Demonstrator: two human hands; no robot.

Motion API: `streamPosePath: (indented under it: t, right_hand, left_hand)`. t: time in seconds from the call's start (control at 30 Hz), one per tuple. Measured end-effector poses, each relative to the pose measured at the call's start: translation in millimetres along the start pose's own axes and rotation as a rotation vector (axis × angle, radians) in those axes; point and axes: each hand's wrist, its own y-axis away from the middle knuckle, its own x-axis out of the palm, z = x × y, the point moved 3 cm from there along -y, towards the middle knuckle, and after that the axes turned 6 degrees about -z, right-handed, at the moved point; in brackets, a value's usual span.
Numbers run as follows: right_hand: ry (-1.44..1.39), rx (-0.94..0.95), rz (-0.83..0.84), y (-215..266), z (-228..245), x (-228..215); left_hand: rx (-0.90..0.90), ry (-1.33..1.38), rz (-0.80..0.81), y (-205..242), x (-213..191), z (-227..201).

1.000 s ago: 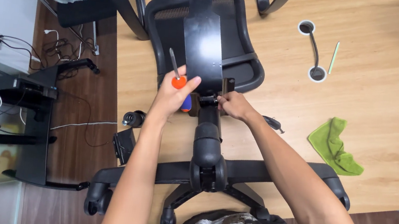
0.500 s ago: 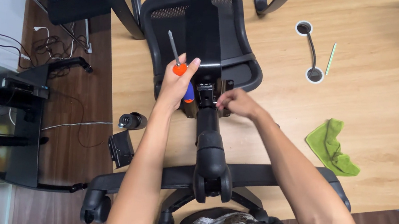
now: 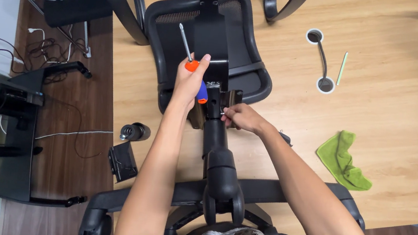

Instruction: The person assembles an office chair on a wooden table, using a screwdriver to drive screws that attach the black mounting bracket and mechanism plate to the seat base. They hold the bracket steady with one hand while tightening screws, repositioning the chair as they work on successive screws.

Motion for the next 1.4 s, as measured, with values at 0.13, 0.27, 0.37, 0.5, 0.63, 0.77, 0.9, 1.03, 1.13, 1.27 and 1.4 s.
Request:
streamPosePath:
  t: [0.13,0.27,0.37,0.5,0.63,0.77,0.9,1.03,1.13,1.27,1.4]
  right_hand:
    - [-0.005,-0.006,-0.001,-4.7,-8.2,3.5]
    - [-0.116,-0.018,-0.006,-13.2,-22.7,8.0]
    - [-0.184,-0.042,-0.020,-27.5,-36.1,11.6]
    - [-0.218,-0.045,-0.042,-21.8,-36.6,18.5]
    - [-0.260,0.044,-0.042,-15.9,-18.5,21.9]
    - [-0.390,0.202,0.012,-9.5,-16.8,25.6]
    - [-0.386,0.248,0.077,0.3,1.1,24.2]
    - [-0.390,0.192,0.068,-16.5,-23.8,33.1]
    - [-0.413,0.126,0.016,-18.1,-30.4,35.5]
    - [-0.203,0.048,-0.168,-5.5,-16.0,36.6]
    - [-0.002,-0.037,-0.374,-4.9,-11.8,39.6]
  left_hand:
    - [-0.014,0.028,0.021,-0.8,3.1,-2.4]
    - [-0.026,0.021,-0.017,-5.6,6.0,19.4]
    - [-0.008,-0.001,-0.093,-0.7,2.8,31.6]
    - [0.014,0.131,-0.091,23.1,2.9,22.7]
    - [0.011,0.124,-0.059,30.4,-3.3,21.0]
    - [0.088,0.108,-0.073,43.5,-7.0,14.5]
    - [0.049,0.049,-0.077,47.5,-16.6,18.2]
    - [0.061,0.073,-0.080,53.0,-23.0,19.4]
    - [0.065,0.114,-0.060,55.4,-18.7,15.6]
    - [0.020,0.107,-0.048,58.7,-13.9,8.7]
    - [-0.012,-0.005,-0.087,56.2,-13.0,7.1]
